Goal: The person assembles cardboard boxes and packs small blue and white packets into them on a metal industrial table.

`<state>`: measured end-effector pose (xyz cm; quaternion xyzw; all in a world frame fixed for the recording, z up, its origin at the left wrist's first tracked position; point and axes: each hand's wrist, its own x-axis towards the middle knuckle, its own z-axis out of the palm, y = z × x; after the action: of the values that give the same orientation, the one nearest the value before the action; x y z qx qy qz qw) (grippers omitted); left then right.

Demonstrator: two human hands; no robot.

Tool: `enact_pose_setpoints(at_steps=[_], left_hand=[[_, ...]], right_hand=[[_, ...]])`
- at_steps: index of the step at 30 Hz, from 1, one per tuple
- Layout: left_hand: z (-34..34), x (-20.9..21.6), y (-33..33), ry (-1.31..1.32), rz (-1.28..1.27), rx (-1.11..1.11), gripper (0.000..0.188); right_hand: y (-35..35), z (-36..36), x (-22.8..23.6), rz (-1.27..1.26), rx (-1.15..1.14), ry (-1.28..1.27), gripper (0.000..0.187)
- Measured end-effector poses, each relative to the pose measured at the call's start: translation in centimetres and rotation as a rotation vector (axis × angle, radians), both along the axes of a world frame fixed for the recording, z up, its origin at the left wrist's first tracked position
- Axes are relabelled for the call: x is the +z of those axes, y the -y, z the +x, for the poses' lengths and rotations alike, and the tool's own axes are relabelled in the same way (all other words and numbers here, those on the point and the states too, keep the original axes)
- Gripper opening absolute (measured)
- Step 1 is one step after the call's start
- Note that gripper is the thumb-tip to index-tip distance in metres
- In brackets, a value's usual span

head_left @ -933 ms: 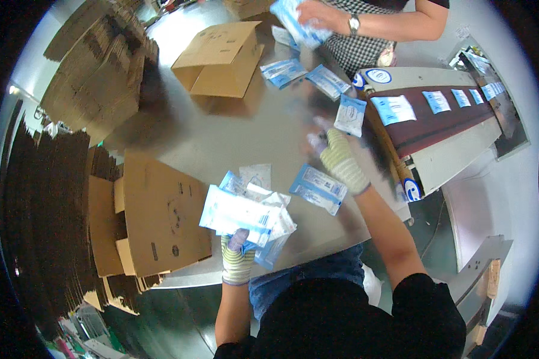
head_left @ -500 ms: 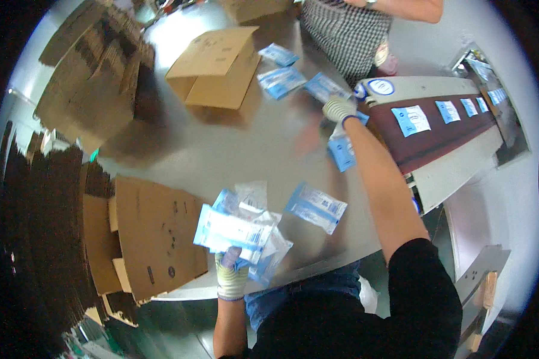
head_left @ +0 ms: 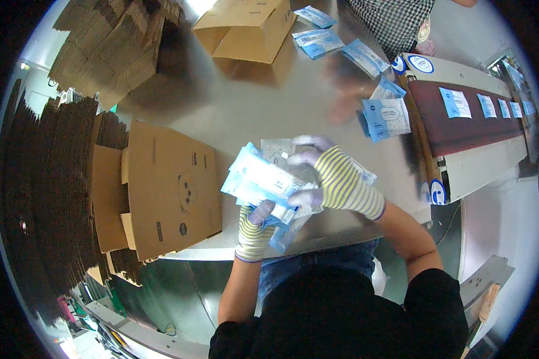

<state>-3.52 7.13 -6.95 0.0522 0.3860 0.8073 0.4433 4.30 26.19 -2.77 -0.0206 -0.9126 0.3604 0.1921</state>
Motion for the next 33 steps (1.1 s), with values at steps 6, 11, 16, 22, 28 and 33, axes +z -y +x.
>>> enact_pose_setpoints(at_steps=[6, 11, 16, 22, 28, 33], left_hand=[[0.6, 1.0, 1.6, -0.033, -0.064, -0.005, 0.074], [0.5, 1.3, 2.6, -0.016, 0.013, 0.037, 0.064], [0.5, 1.7, 2.9, 0.010, 0.060, 0.107, 0.061], [0.8, 1.5, 2.8, -0.001, 0.092, 0.124, 0.062], [0.9, 2.4, 3.4, 0.183, 0.187, 0.202, 0.067], [1.1, 2.4, 2.8, 0.028, 0.088, 0.180, 0.070]], right_hand=[[1.7, -1.7, -0.9, -0.785, -0.184, 0.280, 0.051], [-3.0, 1.4, -5.9, -1.039, -0.360, -0.120, 0.044], [-3.0, 3.3, -7.0, 0.494, -0.603, -0.173, 0.042], [4.5, 4.0, -2.5, -0.356, -0.255, 0.138, 0.031], [5.3, 3.4, -2.9, -0.768, -0.143, 0.079, 0.022], [6.8, 3.4, -4.2, -0.769, -0.156, 0.082, 0.034]])
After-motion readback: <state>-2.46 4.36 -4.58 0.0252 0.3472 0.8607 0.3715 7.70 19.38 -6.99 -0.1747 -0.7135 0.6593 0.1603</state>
